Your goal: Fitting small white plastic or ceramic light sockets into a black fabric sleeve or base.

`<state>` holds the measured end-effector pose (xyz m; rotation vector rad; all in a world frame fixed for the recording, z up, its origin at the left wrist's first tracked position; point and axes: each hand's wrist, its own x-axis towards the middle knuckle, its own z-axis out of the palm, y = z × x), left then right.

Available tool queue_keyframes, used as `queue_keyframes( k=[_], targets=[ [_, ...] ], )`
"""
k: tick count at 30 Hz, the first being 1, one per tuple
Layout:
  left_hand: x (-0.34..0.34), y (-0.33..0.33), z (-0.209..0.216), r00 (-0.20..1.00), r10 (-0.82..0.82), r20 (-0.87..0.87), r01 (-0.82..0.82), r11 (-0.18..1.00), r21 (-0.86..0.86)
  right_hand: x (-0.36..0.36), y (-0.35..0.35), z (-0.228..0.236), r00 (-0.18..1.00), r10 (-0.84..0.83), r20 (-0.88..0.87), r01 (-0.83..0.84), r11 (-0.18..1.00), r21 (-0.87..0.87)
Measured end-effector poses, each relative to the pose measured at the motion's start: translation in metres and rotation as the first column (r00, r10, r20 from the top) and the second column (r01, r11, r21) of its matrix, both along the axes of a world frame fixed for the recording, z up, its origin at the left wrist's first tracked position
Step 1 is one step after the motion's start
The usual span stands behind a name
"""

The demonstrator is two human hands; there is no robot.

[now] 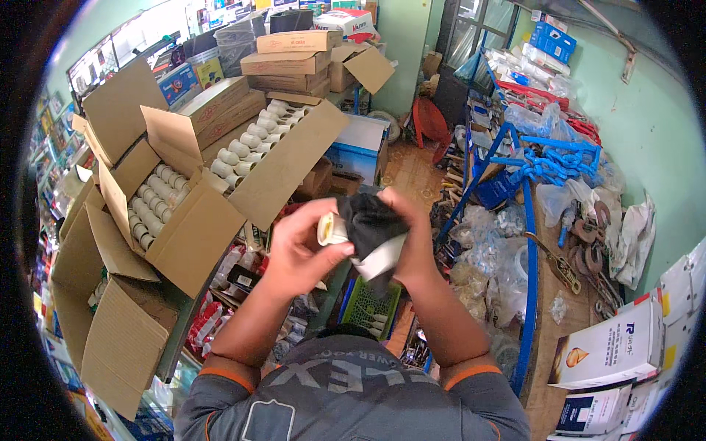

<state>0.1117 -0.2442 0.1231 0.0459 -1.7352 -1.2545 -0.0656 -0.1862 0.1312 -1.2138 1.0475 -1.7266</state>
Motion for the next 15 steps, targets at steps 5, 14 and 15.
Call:
queue_keyframes(
  k=[5, 14, 15],
  targets=[
    [0.007, -0.005, -0.002, 0.997, -0.033, -0.069, 0.048, 0.969, 0.241, -0.01, 0.003, -0.004, 0.9, -0.014, -0.436, -0.061, 0.986, -0.156],
    [0.037, -0.026, 0.0, 0.937, 0.1, -0.336, 0.074, 0.881, 0.468, -0.019, 0.011, -0.006, 0.991, 0.109, -0.084, -0.112, 0.993, -0.034],
    [0.039, -0.027, 0.0, 0.939, 0.104, -0.327, 0.062, 0.887, 0.458, -0.021, 0.015, -0.006, 0.978, 0.205, 0.035, -0.203, 0.978, -0.042]
  ],
)
